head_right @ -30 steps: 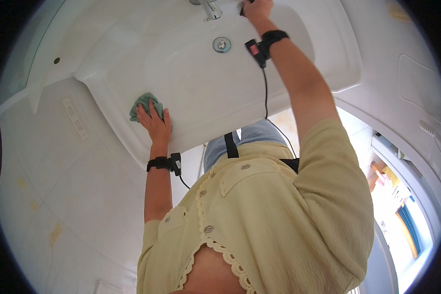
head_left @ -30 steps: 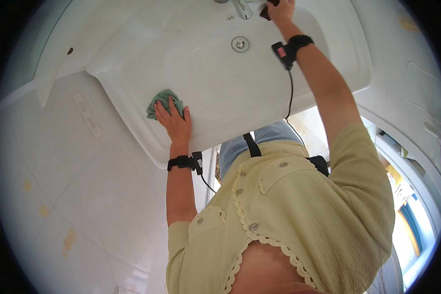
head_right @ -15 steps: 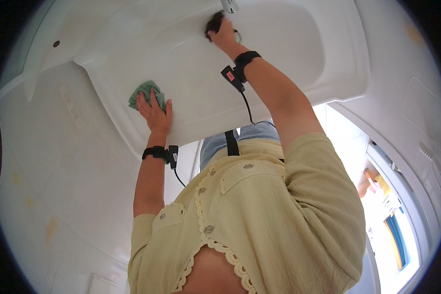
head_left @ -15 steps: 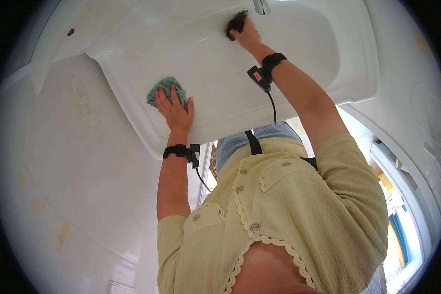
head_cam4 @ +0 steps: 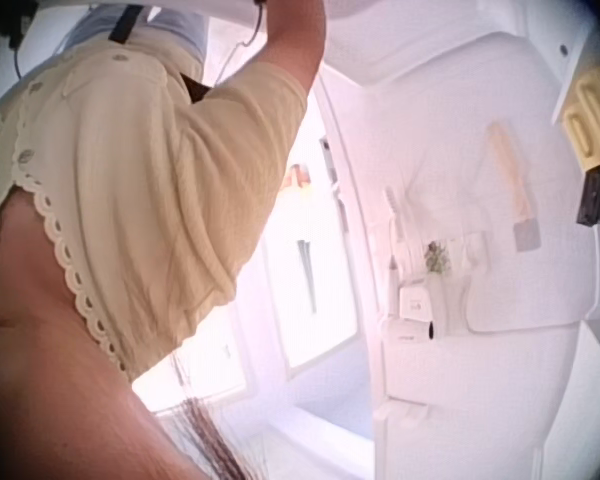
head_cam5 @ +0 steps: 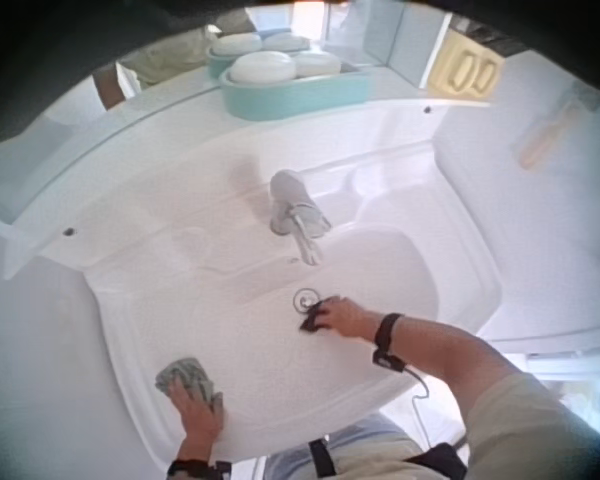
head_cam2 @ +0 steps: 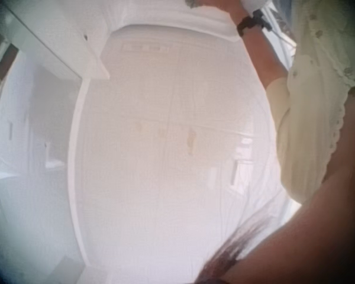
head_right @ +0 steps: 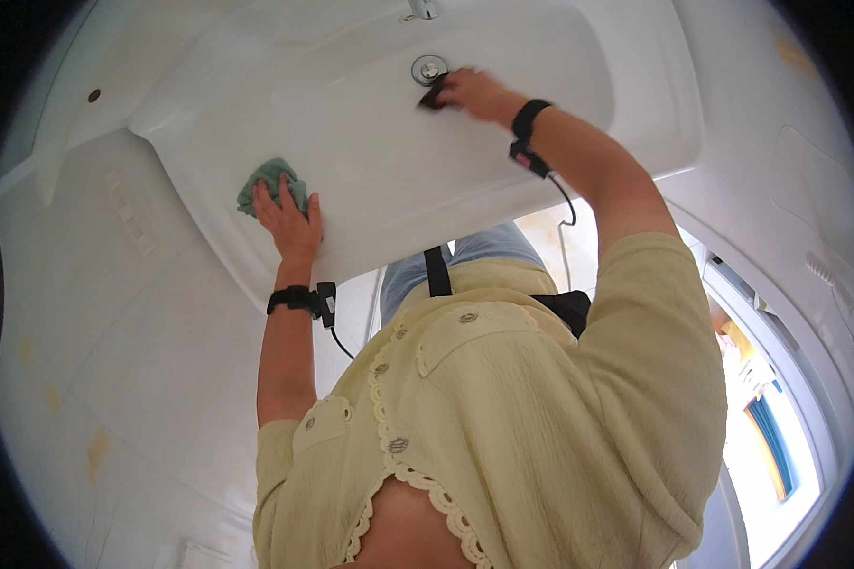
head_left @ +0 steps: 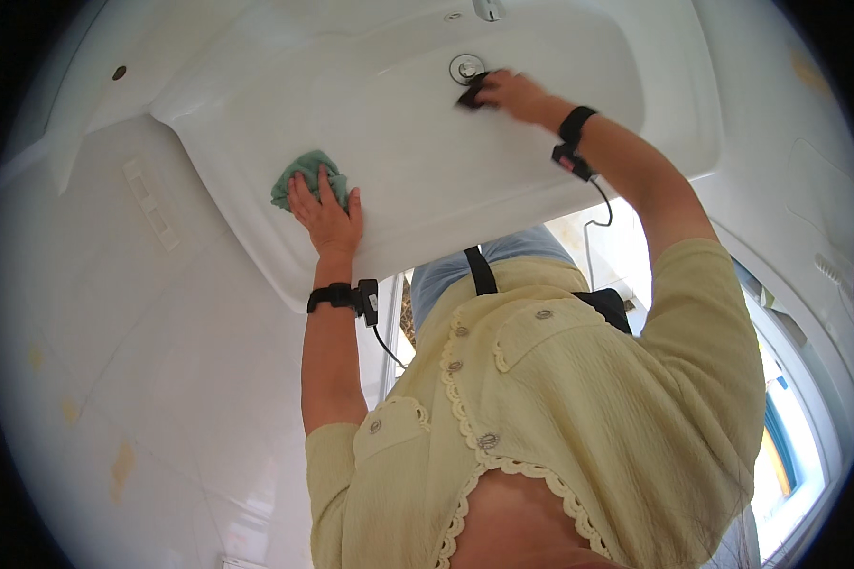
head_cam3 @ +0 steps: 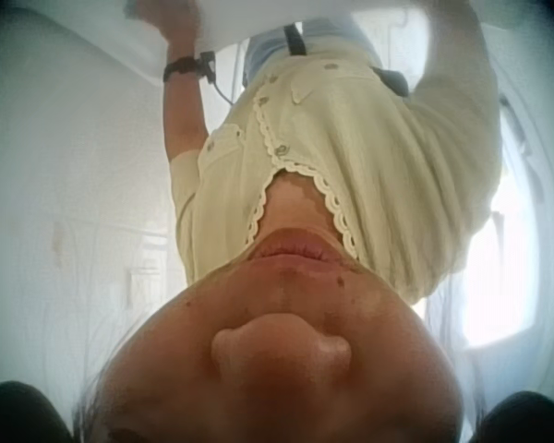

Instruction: The person wipes various surfaces in a bathroom including the toilet lid, a wall, cabinet doors, and a sink using cloths.

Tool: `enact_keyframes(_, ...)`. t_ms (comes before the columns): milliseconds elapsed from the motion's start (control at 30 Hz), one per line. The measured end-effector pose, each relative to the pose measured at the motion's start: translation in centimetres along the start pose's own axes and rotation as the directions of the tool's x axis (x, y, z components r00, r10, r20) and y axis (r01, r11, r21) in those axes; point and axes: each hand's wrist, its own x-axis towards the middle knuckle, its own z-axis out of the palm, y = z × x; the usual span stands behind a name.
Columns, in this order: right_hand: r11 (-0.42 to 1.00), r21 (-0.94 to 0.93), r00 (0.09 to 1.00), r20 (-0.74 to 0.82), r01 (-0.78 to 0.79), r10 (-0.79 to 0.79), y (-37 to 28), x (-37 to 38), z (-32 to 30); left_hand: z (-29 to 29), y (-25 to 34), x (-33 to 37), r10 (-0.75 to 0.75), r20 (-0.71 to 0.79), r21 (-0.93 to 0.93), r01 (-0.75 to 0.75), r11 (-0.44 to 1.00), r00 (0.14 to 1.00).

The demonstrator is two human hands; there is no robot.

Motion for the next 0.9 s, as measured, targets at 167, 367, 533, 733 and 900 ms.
enact_keyframes(167,0.831,-0.154,0.845,-0.078,-0.535,0.53,7.7,-1.4,-1.8,0.2,0.6,0.0,0.032,-0.011,-0.02,-0.032,0.999,0.999)
enact_keyframes(367,0.942,-0.008,0.929,0.16,-0.335,0.332,-3.1,5.4,2.7,0.8,-0.5,-0.4,0.045,-0.039,0.038,-0.043,0.998,0.998)
enact_keyframes(533,0.963,0.207,0.932,0.35,-0.171,0.091,-5.6,-0.6,0.3,0.7,-0.1,-0.1,-0.029,0.056,0.074,0.025,0.997,0.998)
enact_keyframes(733,0.934,0.069,0.862,0.412,-0.351,0.294,-2.7,-11.5,-6.4,0.9,-0.5,-0.1,0.007,0.132,0.029,-0.011,1.0,0.991)
enact_keyframes(900,0.73,-0.124,0.737,-0.196,-0.673,0.646,8.7,-24.4,-9.1,-0.8,-0.8,1.3,0.098,0.096,-0.041,-0.094,0.995,0.991)
